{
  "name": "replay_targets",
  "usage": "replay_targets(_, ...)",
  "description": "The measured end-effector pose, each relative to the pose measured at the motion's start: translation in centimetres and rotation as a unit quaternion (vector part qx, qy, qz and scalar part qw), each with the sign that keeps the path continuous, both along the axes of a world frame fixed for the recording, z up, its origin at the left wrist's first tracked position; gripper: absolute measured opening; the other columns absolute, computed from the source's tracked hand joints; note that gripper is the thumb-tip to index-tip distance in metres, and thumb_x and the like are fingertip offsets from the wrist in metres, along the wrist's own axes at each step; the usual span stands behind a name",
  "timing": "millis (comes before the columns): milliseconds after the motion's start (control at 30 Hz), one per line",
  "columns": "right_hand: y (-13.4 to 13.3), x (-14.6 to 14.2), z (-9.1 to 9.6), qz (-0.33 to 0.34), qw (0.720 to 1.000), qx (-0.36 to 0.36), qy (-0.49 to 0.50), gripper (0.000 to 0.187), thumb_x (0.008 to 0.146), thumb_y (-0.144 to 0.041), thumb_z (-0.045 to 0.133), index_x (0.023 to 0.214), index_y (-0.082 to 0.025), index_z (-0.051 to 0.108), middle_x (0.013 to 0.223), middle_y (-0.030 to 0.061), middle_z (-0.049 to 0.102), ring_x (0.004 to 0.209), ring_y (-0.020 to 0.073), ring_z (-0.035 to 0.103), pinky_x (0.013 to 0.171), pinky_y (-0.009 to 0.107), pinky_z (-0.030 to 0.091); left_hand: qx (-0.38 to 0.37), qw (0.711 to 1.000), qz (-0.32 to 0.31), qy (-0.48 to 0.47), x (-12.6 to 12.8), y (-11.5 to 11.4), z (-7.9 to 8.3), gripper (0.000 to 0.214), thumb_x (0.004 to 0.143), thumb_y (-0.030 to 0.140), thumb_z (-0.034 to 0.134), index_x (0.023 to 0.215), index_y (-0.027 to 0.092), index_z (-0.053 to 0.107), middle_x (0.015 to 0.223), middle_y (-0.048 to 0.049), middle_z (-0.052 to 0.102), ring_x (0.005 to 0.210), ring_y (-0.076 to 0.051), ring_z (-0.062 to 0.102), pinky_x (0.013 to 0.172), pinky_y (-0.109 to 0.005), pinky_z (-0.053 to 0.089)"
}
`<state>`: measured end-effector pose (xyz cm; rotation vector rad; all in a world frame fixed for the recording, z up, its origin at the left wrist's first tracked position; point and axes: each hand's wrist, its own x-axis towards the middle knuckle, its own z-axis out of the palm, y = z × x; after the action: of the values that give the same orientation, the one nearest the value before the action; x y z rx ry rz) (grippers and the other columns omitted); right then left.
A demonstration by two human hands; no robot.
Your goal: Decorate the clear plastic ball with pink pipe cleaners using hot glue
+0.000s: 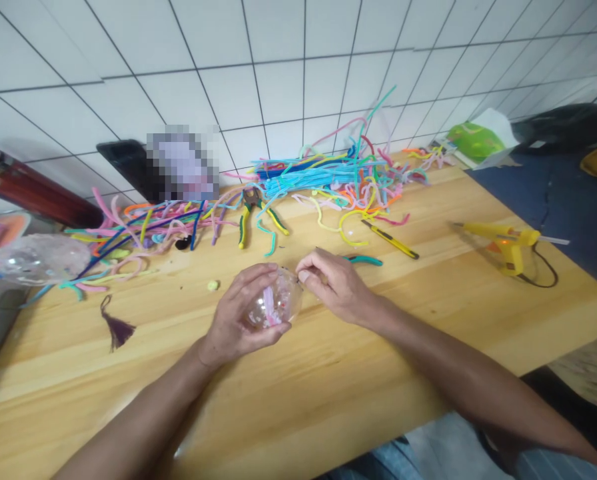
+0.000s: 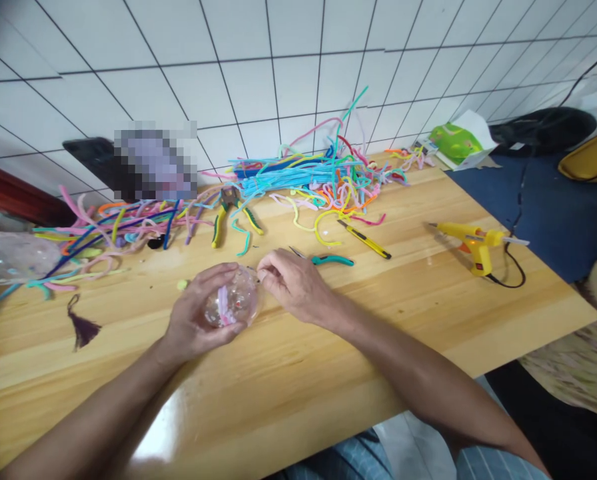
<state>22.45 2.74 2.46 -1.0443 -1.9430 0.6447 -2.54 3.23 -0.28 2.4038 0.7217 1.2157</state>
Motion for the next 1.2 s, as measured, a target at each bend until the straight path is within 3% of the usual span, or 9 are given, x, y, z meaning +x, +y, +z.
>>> replay_targets(267, 0.3, 0.0, -1.2, 0.010, 0.998, 0.050, -0.038, 0.015, 0.100, -0.011, 0.053, 0.091, -0.023, 0.056, 0.084, -0.0001, 0.066, 0.078, 0.0168, 0.061, 0.073, 0.029, 0.045, -0.009, 1.000, -0.004, 0.007, 0.2, 0.0, 0.0, 0.078, 0.088, 0.039, 0.085, 0.158, 0.027, 0.052, 0.148, -0.0183, 0.067, 0.138, -0.034, 0.067, 0.113, -0.053, 0.059)
replay_targets(400, 0.1, 0.0, -0.8, 0.000, 0.999, 0.036, -0.022, 0.013, 0.104, -0.016, 0.054, 0.095, -0.023, 0.059, 0.089, 0.0011, 0.069, 0.082, 0.0174, 0.064, 0.077, 0.031, 0.049, -0.020, 1.000, 0.000, 0.008, 0.2, -0.1, -0.2, 0.078, 0.088, 0.039, 0.085, 0.158, 0.027, 0.052, 0.152, -0.0193, 0.064, 0.140, -0.035, 0.065, 0.113, -0.052, 0.059)
replay_targets(533, -0.6, -0.1, -0.1, 0.018, 0.998, 0.065, -0.007, 0.003, 0.104, -0.023, 0.059, 0.107, -0.024, 0.060, 0.102, 0.0049, 0.072, 0.096, 0.0212, 0.070, 0.086, 0.036, 0.055, -0.020, 1.000, 0.003, 0.010, 0.3, -0.2, -0.3, 0.079, 0.090, 0.037, 0.085, 0.160, 0.027, 0.050, 0.156, -0.0198, 0.061, 0.145, -0.034, 0.062, 0.116, -0.051, 0.057)
replay_targets(700, -1.2, -0.3, 0.1, 0.085, 0.994, 0.062, -0.007, 0.046, 0.097, -0.033, 0.073, 0.138, -0.025, 0.053, 0.141, 0.0152, 0.066, 0.134, 0.0313, 0.064, 0.110, 0.053, 0.055, -0.014, 1.000, 0.016, -0.003, 0.5, -0.1, -0.1, 0.079, 0.091, 0.038, 0.084, 0.162, 0.028, 0.048, 0.165, -0.0200, 0.052, 0.156, -0.036, 0.050, 0.120, -0.054, 0.052)
replay_targets(800, -1.4, -0.1, -0.1, 0.127, 0.991, 0.039, -0.030, 0.090, 0.091, -0.049, 0.083, 0.163, -0.024, 0.034, 0.166, 0.0214, 0.047, 0.158, 0.0369, 0.045, 0.125, 0.060, 0.044, -0.018, 0.999, 0.021, -0.017, 0.4, 0.0, -0.1, 0.080, 0.091, 0.041, 0.084, 0.162, 0.029, 0.049, 0.175, -0.0201, 0.038, 0.163, -0.039, 0.040, 0.121, -0.055, 0.051)
replay_targets(900, -1.6, 0.0, -0.4, 0.130, 0.990, 0.001, -0.053, 0.124, 0.083, -0.059, 0.090, 0.175, -0.026, 0.011, 0.178, 0.0220, 0.030, 0.166, 0.0396, 0.033, 0.131, 0.062, 0.038, -0.013, 0.999, 0.019, -0.024, 0.4, 0.0, 0.0, 0.088, 0.090, 0.045, 0.085, 0.166, 0.031, 0.043, 0.180, -0.0199, 0.026, 0.165, -0.041, 0.036, 0.122, -0.056, 0.051)
replay_targets(1033, -1.9, 0.0, -0.9, 0.124, 0.991, -0.022, -0.039, 0.137, 0.080, -0.054, 0.094, 0.176, -0.029, 0.000, 0.181, 0.0211, 0.023, 0.167, 0.0411, 0.031, 0.132, 0.064, 0.036, 0.003, 0.999, 0.008, -0.035, 0.5, -0.2, -0.2, 0.109, 0.089, 0.051, 0.086, 0.174, 0.030, 0.023, 0.180, -0.0215, 0.026, 0.168, -0.042, 0.028, 0.128, -0.062, 0.042)
replay_targets(1200, -2.0, -0.3, -1.0, 0.126, 0.991, -0.015, -0.044, 0.137, 0.077, -0.045, 0.098, 0.176, -0.030, 0.005, 0.178, 0.0202, 0.032, 0.164, 0.0405, 0.037, 0.132, 0.062, 0.038, 0.001, 0.998, 0.006, -0.056, 0.8, -0.4, -0.6, 0.126, 0.080, 0.060, 0.091, 0.176, 0.031, 0.015, 0.177, -0.0221, 0.032, 0.166, -0.044, 0.031, 0.128, -0.066, 0.040)
